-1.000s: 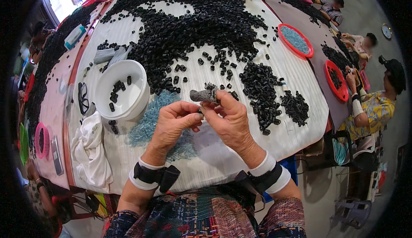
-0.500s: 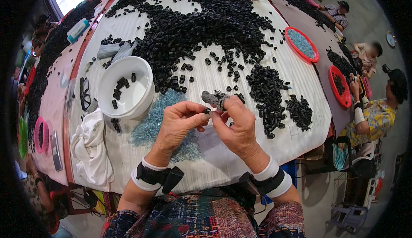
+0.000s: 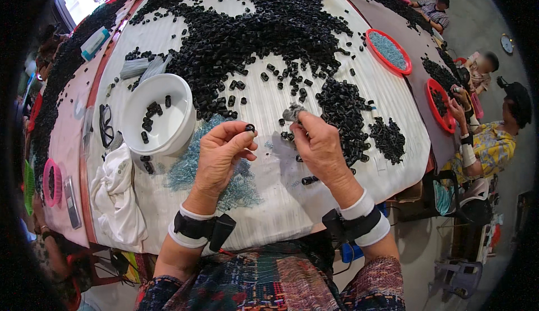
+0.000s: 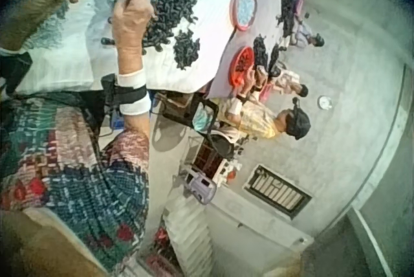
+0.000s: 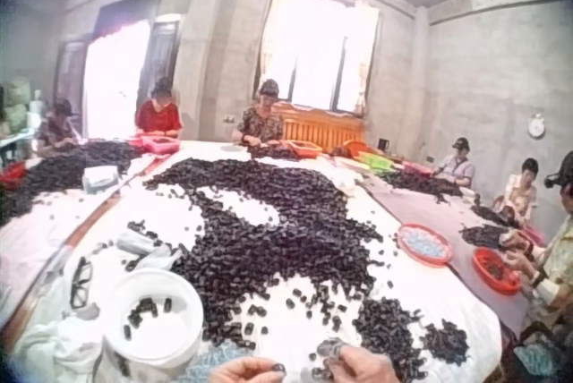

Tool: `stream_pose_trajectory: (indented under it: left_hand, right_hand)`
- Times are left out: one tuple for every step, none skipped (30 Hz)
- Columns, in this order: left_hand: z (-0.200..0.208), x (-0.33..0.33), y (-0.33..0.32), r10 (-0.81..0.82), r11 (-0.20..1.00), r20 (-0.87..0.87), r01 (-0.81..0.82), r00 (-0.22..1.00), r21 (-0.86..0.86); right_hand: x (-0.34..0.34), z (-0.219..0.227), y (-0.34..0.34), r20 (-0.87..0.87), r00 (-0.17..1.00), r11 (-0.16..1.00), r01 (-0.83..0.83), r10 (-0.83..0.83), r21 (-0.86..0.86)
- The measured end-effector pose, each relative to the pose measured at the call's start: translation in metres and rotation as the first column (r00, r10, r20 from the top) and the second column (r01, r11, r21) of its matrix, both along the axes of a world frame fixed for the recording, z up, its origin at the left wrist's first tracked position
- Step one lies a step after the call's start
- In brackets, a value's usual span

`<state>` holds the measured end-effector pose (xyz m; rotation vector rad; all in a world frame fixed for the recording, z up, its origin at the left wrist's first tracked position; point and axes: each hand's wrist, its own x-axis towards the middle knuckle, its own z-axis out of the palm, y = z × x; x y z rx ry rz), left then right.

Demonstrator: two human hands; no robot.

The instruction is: Assembling small plastic components for shoe manufacturing.

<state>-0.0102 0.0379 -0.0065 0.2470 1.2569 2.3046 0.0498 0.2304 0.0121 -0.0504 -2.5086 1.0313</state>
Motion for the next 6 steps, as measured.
stream_pose_trajectory:
  left_hand:
    - [-0.0001,-0.0001,-0.0001,-0.001,1.000,0.000,0.001,1.000,-0.005]
    - [-0.0004,0.0001,0.0005,-0.001,1.000,0.000,0.001,1.000,-0.010]
    - [-0.0007,0.0001,0.0007,-0.003,1.000,0.001,0.003,1.000,-0.008]
    - [-0.0010,0.0002,0.0011,-0.011,1.000,-0.003,0.011,1.000,-0.019]
    - [-0.0015,0.0003,0.0015,-0.019,0.999,-0.006,0.019,1.000,-0.031]
    - [-0.0012,-0.0002,0.0003,-0.016,0.999,-0.007,0.016,1.000,-0.031]
  right_hand:
    - [-0.0001,0.0015,-0.0020,0.020,1.000,0.995,-0.011,0.009,0.095]
    - [-0.0024,-0.0011,-0.0024,0.022,1.000,0.995,-0.011,0.009,0.098]
    - [-0.0062,-0.0055,-0.0026,-0.019,0.999,0.974,-0.032,0.037,0.226]
    - [-0.0085,-0.0079,-0.0034,-0.056,0.996,0.935,-0.047,0.071,0.351]
    - [-0.0079,-0.0081,-0.0054,0.048,0.998,0.907,-0.062,0.047,0.416]
    - [-0.0081,-0.0071,-0.0083,0.149,0.989,0.871,-0.082,0.010,0.485]
